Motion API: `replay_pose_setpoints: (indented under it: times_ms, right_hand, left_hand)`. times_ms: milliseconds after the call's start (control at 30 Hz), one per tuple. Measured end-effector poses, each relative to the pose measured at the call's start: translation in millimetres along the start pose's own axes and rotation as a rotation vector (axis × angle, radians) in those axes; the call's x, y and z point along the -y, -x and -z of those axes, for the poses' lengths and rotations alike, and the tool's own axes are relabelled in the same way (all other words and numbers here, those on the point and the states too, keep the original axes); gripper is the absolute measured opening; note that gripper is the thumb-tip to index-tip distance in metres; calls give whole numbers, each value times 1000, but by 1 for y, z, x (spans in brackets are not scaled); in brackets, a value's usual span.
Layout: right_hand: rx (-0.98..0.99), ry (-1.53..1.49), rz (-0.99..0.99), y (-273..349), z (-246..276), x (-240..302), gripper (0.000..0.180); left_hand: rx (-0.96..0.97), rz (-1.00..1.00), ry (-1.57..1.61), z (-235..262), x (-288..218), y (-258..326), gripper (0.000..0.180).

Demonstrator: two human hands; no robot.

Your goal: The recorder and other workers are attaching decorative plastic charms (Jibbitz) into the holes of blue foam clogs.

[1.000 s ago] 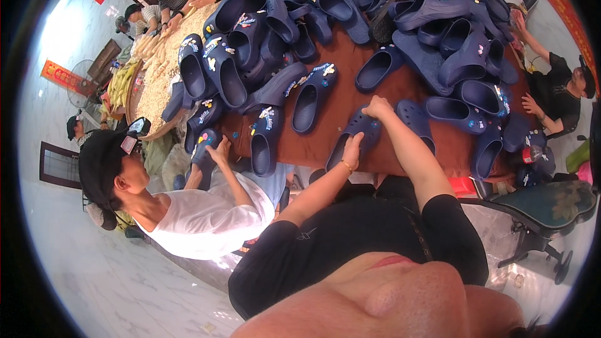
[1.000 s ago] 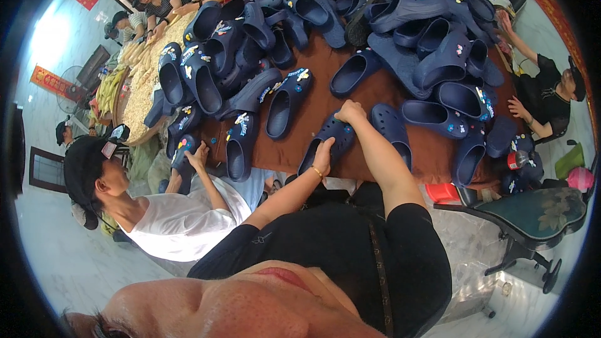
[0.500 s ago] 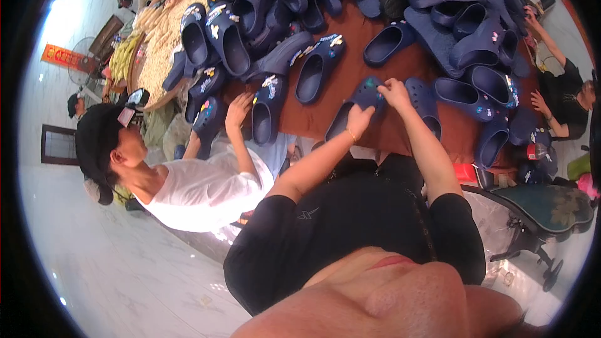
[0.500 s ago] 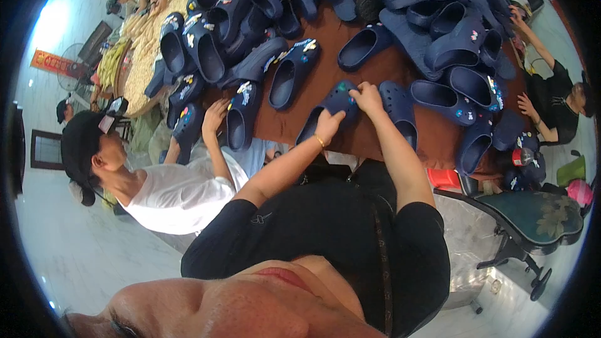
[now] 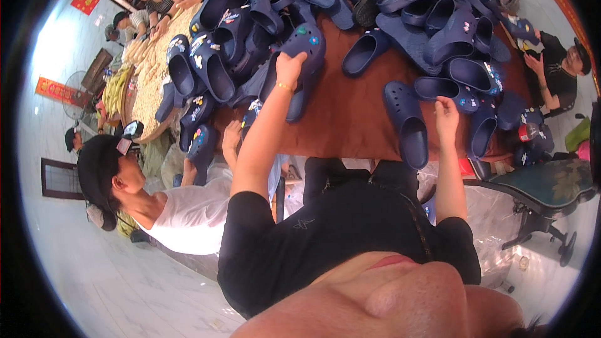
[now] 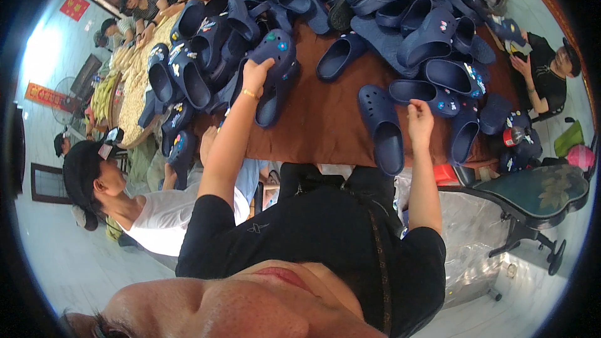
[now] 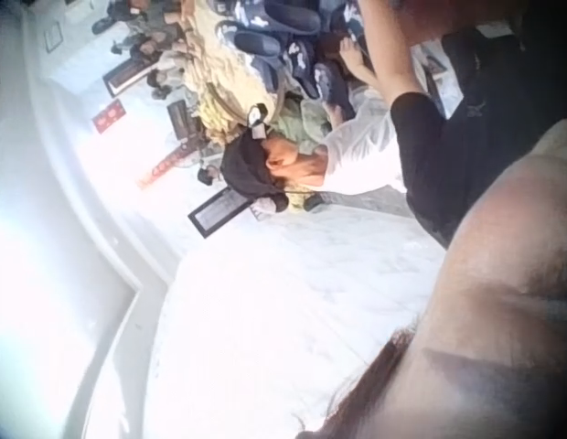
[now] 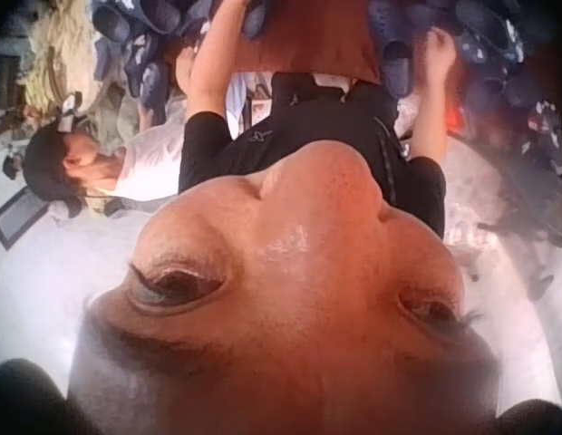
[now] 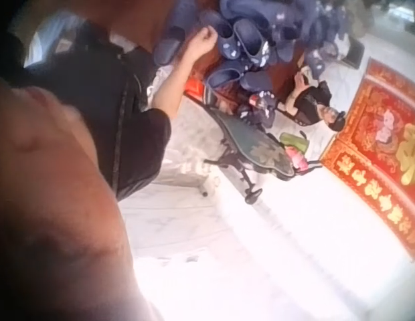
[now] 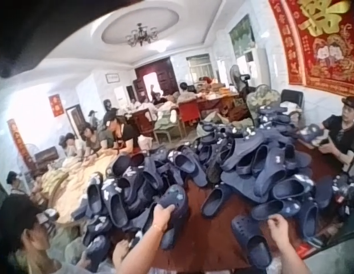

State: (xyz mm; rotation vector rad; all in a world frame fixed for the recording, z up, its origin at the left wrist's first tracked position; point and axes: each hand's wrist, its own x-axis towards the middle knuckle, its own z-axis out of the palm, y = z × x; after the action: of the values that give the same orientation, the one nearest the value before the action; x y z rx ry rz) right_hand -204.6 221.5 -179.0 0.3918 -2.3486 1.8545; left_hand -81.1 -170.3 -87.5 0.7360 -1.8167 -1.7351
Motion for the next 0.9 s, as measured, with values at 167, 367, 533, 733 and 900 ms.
replay_pose_setpoints:
  times_ms: [167, 367, 533, 733, 900]
  right_hand:
    - [-59, -370, -471, -40, 27, 3, 44]
    - [-9, -587, -717, -72, 14, 27, 72]
    - [-55, -716, -788, -101, 6, 20, 77]
    - [-48, -699, -835, -139, -8, 9, 80]
    - [-148, -760, -795, -156, -8, 3, 69]
  left_hand:
    - [151, 66, 107, -21, 19, 67, 32]
    - [-10, 38, -597, -17, 156, 117, 37]
    - [-52, -26, -387, -23, 163, 142, 40]
    - [79, -44, -521, -19, 150, 141, 40]
    - [7, -95, -425, -18, 166, 139, 39]
